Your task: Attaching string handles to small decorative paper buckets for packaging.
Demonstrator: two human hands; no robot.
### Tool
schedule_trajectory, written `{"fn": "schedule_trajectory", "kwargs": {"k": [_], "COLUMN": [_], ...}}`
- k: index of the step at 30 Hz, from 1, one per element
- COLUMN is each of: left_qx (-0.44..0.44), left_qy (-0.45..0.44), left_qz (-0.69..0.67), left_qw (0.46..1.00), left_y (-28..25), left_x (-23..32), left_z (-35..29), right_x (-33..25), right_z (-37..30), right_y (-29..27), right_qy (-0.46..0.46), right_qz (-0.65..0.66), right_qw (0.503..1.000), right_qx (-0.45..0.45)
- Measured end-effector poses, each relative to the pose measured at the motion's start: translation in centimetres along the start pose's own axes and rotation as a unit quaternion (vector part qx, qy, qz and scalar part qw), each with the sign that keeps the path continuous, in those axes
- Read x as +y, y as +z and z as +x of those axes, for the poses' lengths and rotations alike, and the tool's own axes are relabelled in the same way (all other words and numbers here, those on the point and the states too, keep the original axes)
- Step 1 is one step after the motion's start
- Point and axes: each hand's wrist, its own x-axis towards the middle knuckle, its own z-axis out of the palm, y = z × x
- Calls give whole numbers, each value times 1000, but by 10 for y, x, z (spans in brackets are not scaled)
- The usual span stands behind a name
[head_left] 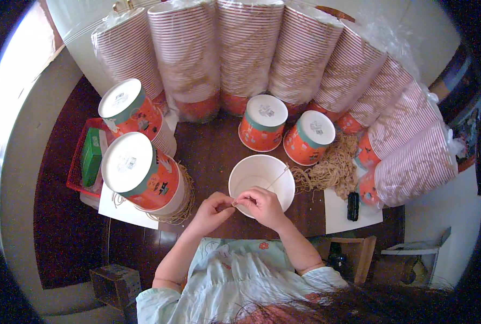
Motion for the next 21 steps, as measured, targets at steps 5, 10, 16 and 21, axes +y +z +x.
{"fn": "schedule_trajectory", "kwargs": {"k": [5, 10, 16, 21], "left_qx": [51, 70, 138, 153], "left_qy": [24, 63, -95, -117], "left_qz": [67, -56, -214, -279], "left_qw": [996, 994, 962, 941], "left_y": [3, 2, -5, -10], "left_x": [11, 3, 0, -15], "left_z": [3, 5, 5, 4], "right_x": [4, 1, 8, 6], "right_z": [-1, 0, -3, -2], "right_y": [2, 1, 3, 2], "right_qy": [21, 49, 65, 61], "right_qz": [5, -20, -93, -104], "right_qw": [1000, 998, 991, 990], "right_qx": [3, -17, -77, -78]}}
